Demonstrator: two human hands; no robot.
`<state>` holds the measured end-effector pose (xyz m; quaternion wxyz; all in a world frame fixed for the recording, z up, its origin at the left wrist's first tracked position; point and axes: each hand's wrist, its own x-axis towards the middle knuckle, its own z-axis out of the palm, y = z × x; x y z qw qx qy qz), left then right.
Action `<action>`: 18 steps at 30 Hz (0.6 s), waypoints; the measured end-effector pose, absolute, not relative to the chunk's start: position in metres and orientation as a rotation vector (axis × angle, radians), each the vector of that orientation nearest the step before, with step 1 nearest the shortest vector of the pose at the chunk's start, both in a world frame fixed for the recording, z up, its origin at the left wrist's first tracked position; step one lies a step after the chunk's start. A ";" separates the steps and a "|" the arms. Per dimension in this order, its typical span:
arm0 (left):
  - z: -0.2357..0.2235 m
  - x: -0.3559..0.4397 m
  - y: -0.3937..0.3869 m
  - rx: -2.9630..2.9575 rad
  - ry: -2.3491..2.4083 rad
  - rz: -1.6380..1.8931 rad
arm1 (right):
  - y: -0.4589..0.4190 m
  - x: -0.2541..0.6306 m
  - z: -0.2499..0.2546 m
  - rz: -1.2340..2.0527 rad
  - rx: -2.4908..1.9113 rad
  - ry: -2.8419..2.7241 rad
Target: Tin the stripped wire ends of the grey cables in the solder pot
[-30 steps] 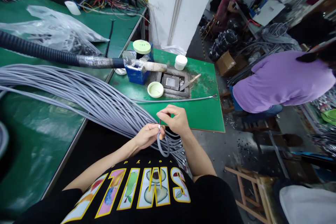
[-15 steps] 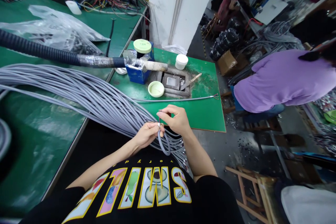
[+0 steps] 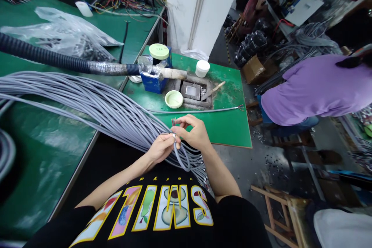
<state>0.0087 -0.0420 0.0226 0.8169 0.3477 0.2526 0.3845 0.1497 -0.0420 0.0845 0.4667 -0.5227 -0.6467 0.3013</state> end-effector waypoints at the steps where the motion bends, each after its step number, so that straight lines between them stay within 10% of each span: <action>1: 0.023 0.010 -0.042 0.758 0.547 0.818 | -0.041 0.146 0.086 0.708 -1.287 -1.602; 18: 0.018 0.000 -0.042 0.687 0.510 0.897 | -0.011 0.162 0.090 0.470 -1.175 -1.099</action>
